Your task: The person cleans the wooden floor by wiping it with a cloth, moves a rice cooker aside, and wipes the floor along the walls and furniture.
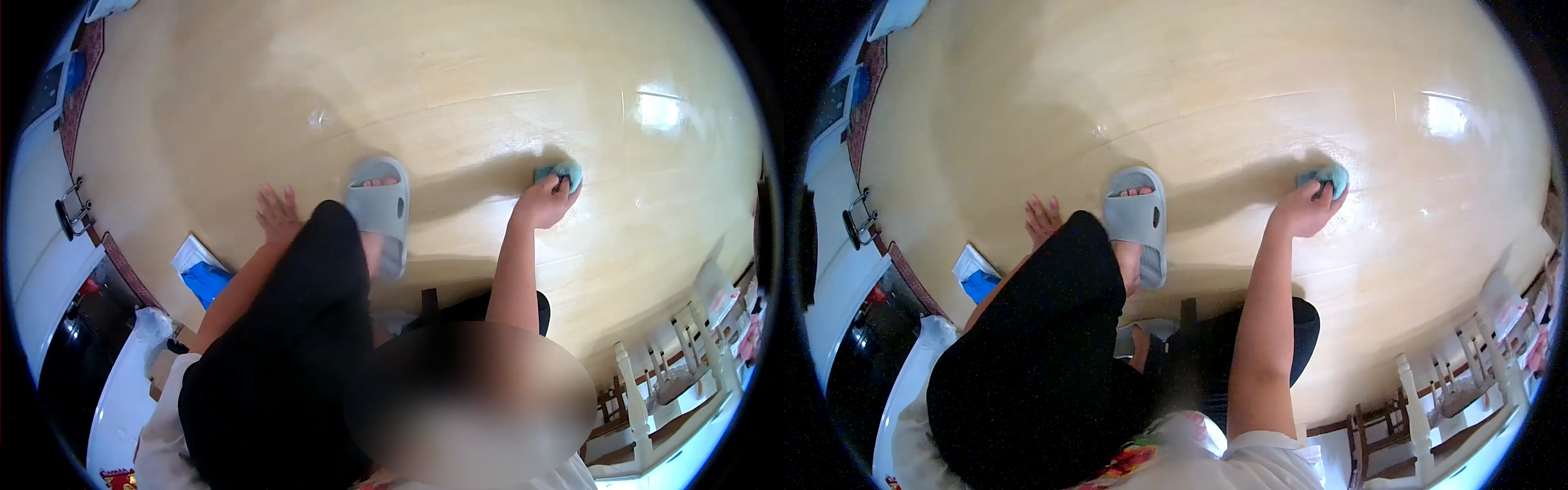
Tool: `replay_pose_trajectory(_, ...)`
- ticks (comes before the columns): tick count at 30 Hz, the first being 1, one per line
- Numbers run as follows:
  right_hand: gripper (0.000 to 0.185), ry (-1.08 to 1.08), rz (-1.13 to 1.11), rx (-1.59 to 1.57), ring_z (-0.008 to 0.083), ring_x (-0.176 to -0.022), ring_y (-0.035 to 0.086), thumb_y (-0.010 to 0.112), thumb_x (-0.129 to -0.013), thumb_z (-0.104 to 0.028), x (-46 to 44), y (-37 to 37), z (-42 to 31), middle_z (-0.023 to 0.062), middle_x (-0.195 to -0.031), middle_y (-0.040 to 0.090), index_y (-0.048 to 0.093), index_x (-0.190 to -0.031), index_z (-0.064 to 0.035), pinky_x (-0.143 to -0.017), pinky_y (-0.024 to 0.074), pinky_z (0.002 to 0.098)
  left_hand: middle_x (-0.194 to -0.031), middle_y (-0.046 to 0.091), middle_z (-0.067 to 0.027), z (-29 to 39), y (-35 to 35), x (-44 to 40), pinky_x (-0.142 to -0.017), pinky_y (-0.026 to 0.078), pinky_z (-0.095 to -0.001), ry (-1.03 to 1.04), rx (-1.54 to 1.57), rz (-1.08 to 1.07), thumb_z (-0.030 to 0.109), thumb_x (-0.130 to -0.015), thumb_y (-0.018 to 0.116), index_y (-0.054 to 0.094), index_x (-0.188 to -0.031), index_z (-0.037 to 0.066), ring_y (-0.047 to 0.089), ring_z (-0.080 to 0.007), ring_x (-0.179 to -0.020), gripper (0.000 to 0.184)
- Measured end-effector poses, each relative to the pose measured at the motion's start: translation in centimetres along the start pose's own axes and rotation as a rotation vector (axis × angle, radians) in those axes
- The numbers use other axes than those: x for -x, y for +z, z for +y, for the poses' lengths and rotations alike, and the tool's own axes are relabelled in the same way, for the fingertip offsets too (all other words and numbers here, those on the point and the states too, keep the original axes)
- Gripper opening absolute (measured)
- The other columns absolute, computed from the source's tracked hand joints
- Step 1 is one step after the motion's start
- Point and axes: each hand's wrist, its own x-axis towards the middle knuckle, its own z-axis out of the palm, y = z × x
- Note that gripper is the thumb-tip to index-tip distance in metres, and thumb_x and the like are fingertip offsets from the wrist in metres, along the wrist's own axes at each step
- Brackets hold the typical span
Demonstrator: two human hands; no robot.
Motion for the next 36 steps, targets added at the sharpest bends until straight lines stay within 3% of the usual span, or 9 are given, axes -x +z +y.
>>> replay_pose_trajectory(2,0.024,-0.071,0.085,0.057,0.0248,-0.098,0.066,0.052,-0.087,-0.018,1.2,1.8,0.2,0.0063,-0.137,0.056,0.072,-0.092,-0.007,-0.071,0.0528,0.0384,-0.152,-0.004,-0.0383,-0.5,2.0,-0.1,-0.092,0.03,-0.0778,0.013,-0.292,0.115,0.065,-0.079,0.062,0.006,-0.153,0.007,0.005,-0.0612,-0.138,0.109)
replay_pose_trajectory(7,0.012,-0.544,0.224,-0.252,0.0304,-0.105,0.063,0.059,-0.086,-0.015,8.1,10.8,-5.6,0.0075,-0.132,0.059,0.067,-0.09,-0.0077,-0.081,0.0541,0.0402,-0.154,-0.009,-0.0342,-0.3,-2.7,-0.1,-0.096,0.02,-0.0785,-0.005,0.275,-0.076,0.068,-0.076,0.063,0.004,-0.154,0.012,-0.003,-0.0573,-0.141,0.113)
replay_pose_trajectory(12,0.013,-1.227,-0.452,-0.344,0.0325,-0.116,0.059,0.067,-0.075,-0.011,17.6,10.7,-14.2,0.0083,-0.127,0.062,0.068,-0.087,-0.0107,-0.09,0.0518,0.0396,-0.155,-0.011,-0.0319,-0.5,-3.0,-0.4,-0.097,0.013,-0.0794,-0.058,0.322,-0.186,0.074,-0.074,0.059,-0.002,-0.155,0.02,-0.007,-0.0558,-0.141,0.114)
replay_pose_trajectory(19,0.007,-0.847,-0.415,-0.777,0.0162,-0.087,0.064,0.065,-0.086,-0.005,5.3,7.3,-8.2,0.01,-0.118,0.066,0.067,-0.091,0.0004,-0.072,0.0503,0.0267,-0.156,-0.007,-0.03,-0.3,-2.6,0.2,-0.097,0.013,-0.0796,-0.03,0.368,-0.028,0.078,-0.074,0.053,0.005,-0.155,0.023,-0.003,-0.0532,-0.143,0.109)
replay_pose_trajectory(23,0.035,-0.357,0.084,-0.107,0.0254,-0.079,0.065,0.055,-0.088,-0.031,-10.9,4.2,1.7,0.0109,-0.09,0.07,0.072,-0.103,-0.0037,-0.074,0.0506,0.0374,-0.157,-0.005,-0.0278,-0.8,-2.7,0.2,-0.097,0.013,-0.0796,-0.011,0.378,-0.016,0.078,-0.074,0.052,0.006,-0.155,0.024,-0.002,-0.0527,-0.143,0.108)
replay_pose_trajectory(28,0.035,-0.072,0.045,-0.081,0.0287,-0.088,0.064,0.051,-0.088,-0.038,-8.8,7.0,-5.3,0.0103,-0.102,0.068,0.072,-0.092,-0.01,-0.077,0.05,0.0427,-0.157,-0.004,-0.0275,-1.0,-2.8,0.2,-0.098,0.011,-0.0793,0.0,0.373,-0.027,0.077,-0.074,0.053,0.008,-0.155,0.023,-0.001,-0.0527,-0.143,0.107)
replay_pose_trajectory(30,0.027,-0.443,-0.015,-0.187,0.0284,-0.075,0.064,0.054,-0.088,-0.034,-3.4,12.3,-7.8,0.0104,-0.084,0.068,0.069,-0.096,-0.0118,-0.065,0.051,0.0432,-0.157,-0.003,-0.0274,-0.9,-3.4,-0.1,-0.098,0.01,-0.0792,0.0,0.388,0.001,0.077,-0.073,0.054,0.009,-0.154,0.023,-0.001,-0.0527,-0.143,0.108)
replay_pose_trajectory(33,0.024,-1.202,-0.078,-0.448,0.0299,-0.099,0.064,0.069,-0.075,-0.015,10.5,14.5,-12.8,0.012,-0.113,0.066,0.068,-0.098,-0.0082,-0.081,0.0537,0.0379,-0.157,-0.004,-0.0282,-0.8,-3.4,-0.2,-0.1,0.008,-0.0785,-0.009,0.398,-0.012,0.076,-0.073,0.056,0.009,-0.155,0.022,-0.001,-0.0525,-0.143,0.108)
replay_pose_trajectory(36,0.013,-1.419,-0.581,-0.415,0.03,-0.112,0.06,0.072,-0.071,-0.012,17.5,11.5,-16.8,0.0119,-0.124,0.063,0.07,-0.084,-0.0102,-0.092,0.0512,0.0384,-0.157,-0.005,-0.0291,-0.9,-3.3,-0.1,-0.1,0.007,-0.0778,-0.008,0.388,-0.045,0.075,-0.073,0.059,0.01,-0.155,0.023,-0.002,-0.0524,-0.143,0.109)
